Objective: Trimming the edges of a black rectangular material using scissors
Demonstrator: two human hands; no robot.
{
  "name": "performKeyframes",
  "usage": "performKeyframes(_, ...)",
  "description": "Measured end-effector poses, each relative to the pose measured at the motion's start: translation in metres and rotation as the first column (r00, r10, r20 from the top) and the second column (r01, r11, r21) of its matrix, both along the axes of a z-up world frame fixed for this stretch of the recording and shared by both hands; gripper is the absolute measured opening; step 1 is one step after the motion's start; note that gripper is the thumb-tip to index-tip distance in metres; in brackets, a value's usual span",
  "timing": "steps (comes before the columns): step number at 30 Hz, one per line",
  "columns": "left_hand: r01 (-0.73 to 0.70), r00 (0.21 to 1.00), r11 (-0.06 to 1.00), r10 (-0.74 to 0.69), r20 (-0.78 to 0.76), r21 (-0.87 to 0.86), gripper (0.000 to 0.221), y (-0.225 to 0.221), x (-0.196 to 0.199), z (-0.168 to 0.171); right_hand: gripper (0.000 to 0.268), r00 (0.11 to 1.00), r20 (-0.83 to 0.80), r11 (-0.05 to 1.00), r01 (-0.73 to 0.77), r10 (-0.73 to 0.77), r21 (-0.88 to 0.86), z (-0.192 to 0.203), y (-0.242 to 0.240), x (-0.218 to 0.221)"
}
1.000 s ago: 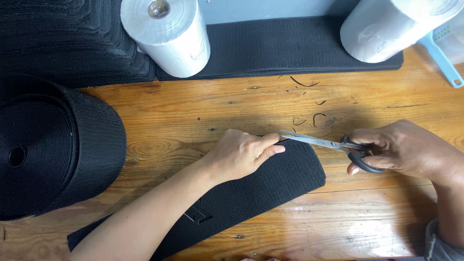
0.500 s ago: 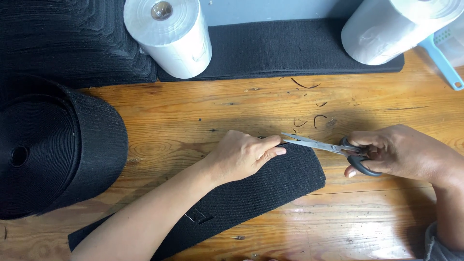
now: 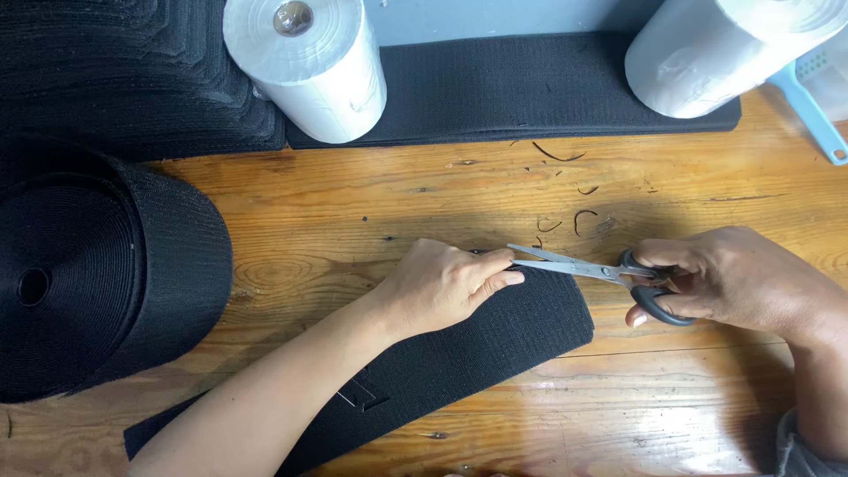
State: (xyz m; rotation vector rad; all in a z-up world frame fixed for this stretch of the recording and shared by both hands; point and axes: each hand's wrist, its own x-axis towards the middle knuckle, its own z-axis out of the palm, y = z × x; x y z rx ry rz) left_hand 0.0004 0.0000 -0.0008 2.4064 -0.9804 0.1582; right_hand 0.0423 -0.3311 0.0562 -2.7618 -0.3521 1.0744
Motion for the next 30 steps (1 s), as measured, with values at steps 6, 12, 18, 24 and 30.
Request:
performKeyframes(6,0.011,0.999,1.000,-0.012,-0.034,-0.010,0.027,0.000,0.001,0.001,0.045,0.991,0.092,0.989,-0.080,0.092,-0.125,-0.002,-0.002,-0.001)
performKeyframes(12,-0.010,1.000,1.000,0.010,-0.015,-0.008,0.027,-0.001,0.000,-0.002,0.040,0.995,0.074,0.993,-0.052,0.060,-0.110,0.000,0.001,-0.001)
performKeyframes(18,-0.011,1.000,1.000,0.011,0.011,-0.008,0.025,0.000,0.000,-0.003,0.042,0.995,0.072,0.992,-0.067,0.075,-0.104,-0.001,0.000,-0.002)
performKeyframes(24,-0.012,1.000,1.000,0.012,0.007,-0.010,0.026,0.000,0.000,-0.003,0.043,0.999,0.020,0.993,-0.025,0.028,-0.116,0.002,0.009,-0.004)
performKeyframes(30,-0.011,1.000,1.000,0.010,0.029,0.003,0.033,0.000,0.000,-0.001,0.034,0.998,-0.019,0.992,0.051,-0.053,-0.116,0.017,0.023,-0.006)
